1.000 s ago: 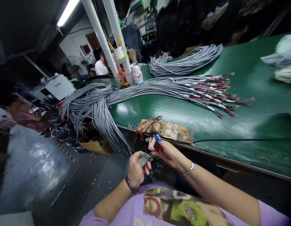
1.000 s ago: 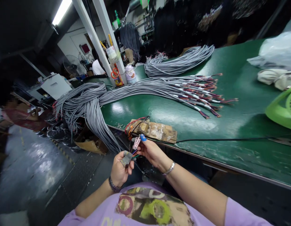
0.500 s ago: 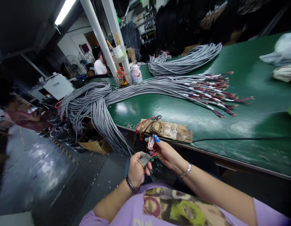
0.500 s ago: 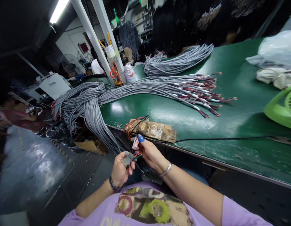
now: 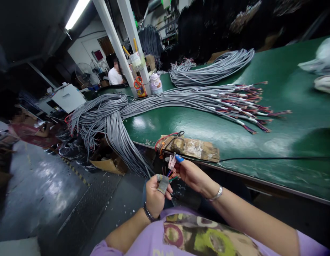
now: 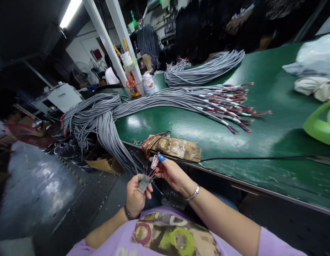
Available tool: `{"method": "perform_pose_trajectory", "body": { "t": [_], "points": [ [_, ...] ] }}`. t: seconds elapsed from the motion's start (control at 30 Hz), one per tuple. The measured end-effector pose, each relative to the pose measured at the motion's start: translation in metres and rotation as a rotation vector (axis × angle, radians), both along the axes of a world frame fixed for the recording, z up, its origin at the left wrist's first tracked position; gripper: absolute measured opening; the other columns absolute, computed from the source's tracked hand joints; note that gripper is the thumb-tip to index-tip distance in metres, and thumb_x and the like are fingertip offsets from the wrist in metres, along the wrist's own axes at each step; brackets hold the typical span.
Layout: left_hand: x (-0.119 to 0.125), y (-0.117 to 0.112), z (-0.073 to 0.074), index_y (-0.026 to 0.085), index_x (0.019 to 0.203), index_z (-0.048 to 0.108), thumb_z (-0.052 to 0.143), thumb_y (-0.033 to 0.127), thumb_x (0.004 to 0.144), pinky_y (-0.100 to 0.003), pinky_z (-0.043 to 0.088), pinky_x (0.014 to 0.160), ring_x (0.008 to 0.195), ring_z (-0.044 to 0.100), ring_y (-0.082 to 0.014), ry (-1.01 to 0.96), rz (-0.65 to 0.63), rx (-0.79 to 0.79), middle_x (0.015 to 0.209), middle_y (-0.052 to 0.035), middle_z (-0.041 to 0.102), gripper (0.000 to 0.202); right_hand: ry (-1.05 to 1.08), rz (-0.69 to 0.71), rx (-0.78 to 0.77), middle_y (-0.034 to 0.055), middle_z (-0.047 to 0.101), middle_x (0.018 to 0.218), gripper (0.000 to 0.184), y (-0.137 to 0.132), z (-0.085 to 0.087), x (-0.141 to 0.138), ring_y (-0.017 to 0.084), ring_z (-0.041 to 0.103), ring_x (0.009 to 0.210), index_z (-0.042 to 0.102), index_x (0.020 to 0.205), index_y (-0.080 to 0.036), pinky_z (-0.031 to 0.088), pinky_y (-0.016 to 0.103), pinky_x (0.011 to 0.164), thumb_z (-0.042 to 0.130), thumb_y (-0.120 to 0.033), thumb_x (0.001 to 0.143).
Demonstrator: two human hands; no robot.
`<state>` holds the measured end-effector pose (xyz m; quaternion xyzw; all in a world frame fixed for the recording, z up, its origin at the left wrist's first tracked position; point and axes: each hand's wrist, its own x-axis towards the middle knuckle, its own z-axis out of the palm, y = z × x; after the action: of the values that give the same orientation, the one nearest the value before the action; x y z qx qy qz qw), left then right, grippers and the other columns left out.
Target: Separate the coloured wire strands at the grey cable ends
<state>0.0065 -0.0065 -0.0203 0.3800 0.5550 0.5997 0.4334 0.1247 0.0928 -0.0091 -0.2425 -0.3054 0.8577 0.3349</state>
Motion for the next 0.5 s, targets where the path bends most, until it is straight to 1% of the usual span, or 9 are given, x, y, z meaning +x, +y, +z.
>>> {"method": "perform_pose_trajectory", "body": {
  "t": [0.1, 0.27, 0.37, 0.5],
  "points": [
    [0.0011, 0.0023, -0.0001, 0.016, 0.073, 0.056, 0.061, 0.051, 0.072, -0.018, 0.03, 0.035, 0.034, 0.045, -0.0057, 0.003, 0.017, 0.016, 0.054, 0.0012, 0.06, 0.036, 0.014, -0.015, -0.032, 0.001, 0.059, 0.067, 0.034, -0.001, -0.0025, -0.0011, 0.013, 0.049, 0.06, 0.065, 0.086, -0.019, 0.041, 0.027, 0.059, 0.062, -0.052, 0.074],
    [0.0029, 0.0071, -0.0013, 0.016, 0.073, 0.055, 0.06, 0.05, 0.073, -0.018, 0.029, 0.035, 0.034, 0.045, -0.0055, -0.033, 0.017, -0.008, 0.054, 0.0014, 0.06, 0.035, 0.015, -0.076, -0.049, 0.0006, 0.06, 0.067, 0.035, -0.0015, -0.0038, -0.006, 0.012, 0.049, 0.061, 0.065, 0.075, -0.018, 0.039, 0.027, 0.061, 0.068, -0.051, 0.068],
    [0.0034, 0.0089, -0.0027, 0.016, 0.073, 0.055, 0.061, 0.049, 0.073, -0.018, 0.028, 0.034, 0.033, 0.044, -0.0054, -0.045, 0.009, -0.025, 0.053, 0.0017, 0.059, 0.034, 0.035, -0.099, -0.055, -0.0002, 0.058, 0.063, 0.035, -0.001, -0.0042, -0.0086, 0.011, 0.047, 0.058, 0.065, 0.072, -0.017, 0.037, 0.027, 0.059, 0.071, -0.051, 0.065],
    [0.0032, 0.0098, -0.0044, 0.015, 0.073, 0.055, 0.06, 0.046, 0.075, -0.017, 0.027, 0.033, 0.033, 0.044, -0.005, -0.038, -0.006, -0.039, 0.053, 0.002, 0.058, 0.031, 0.072, -0.083, -0.056, -0.0002, 0.059, 0.063, 0.037, -0.0014, -0.0068, -0.0092, 0.011, 0.048, 0.057, 0.065, 0.073, -0.017, 0.037, 0.026, 0.058, 0.07, -0.053, 0.066]
  ]
}}
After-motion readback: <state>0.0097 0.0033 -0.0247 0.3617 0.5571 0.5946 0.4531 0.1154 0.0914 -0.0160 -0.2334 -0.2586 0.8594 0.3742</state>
